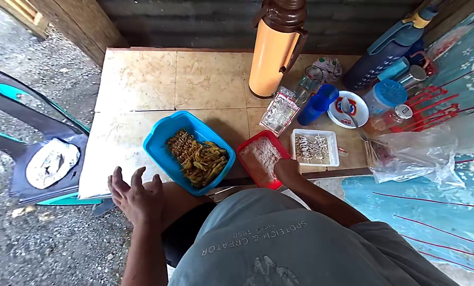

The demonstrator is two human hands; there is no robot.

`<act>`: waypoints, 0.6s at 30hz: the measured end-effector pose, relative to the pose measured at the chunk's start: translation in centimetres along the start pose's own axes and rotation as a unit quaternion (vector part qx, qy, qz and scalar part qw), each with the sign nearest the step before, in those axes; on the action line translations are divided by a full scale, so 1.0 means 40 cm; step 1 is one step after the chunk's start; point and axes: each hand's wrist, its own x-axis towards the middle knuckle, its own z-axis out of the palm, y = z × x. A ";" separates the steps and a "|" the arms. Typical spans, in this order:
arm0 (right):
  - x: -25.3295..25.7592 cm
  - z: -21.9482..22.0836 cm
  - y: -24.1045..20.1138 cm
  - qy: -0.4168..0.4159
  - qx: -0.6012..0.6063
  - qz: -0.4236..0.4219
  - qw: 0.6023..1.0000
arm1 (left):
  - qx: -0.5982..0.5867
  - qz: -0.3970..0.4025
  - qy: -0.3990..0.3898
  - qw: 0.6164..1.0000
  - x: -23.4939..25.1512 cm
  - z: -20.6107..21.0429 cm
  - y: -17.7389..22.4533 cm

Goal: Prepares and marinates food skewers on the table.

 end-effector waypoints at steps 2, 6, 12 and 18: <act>0.011 0.001 0.006 0.009 0.012 -0.003 1.000 | -0.004 0.002 0.005 1.000 -0.003 -0.001 -0.003; 0.014 -0.002 0.012 0.003 0.004 -0.002 1.000 | -0.006 -0.001 -0.001 1.000 -0.006 -0.004 -0.004; -0.005 -0.021 0.006 -0.003 0.012 0.002 1.000 | -0.006 -0.001 0.005 1.000 -0.004 0.000 -0.004; 0.038 -0.038 0.065 0.112 0.112 -0.081 0.984 | -0.011 0.002 -0.003 1.000 -0.003 -0.003 -0.003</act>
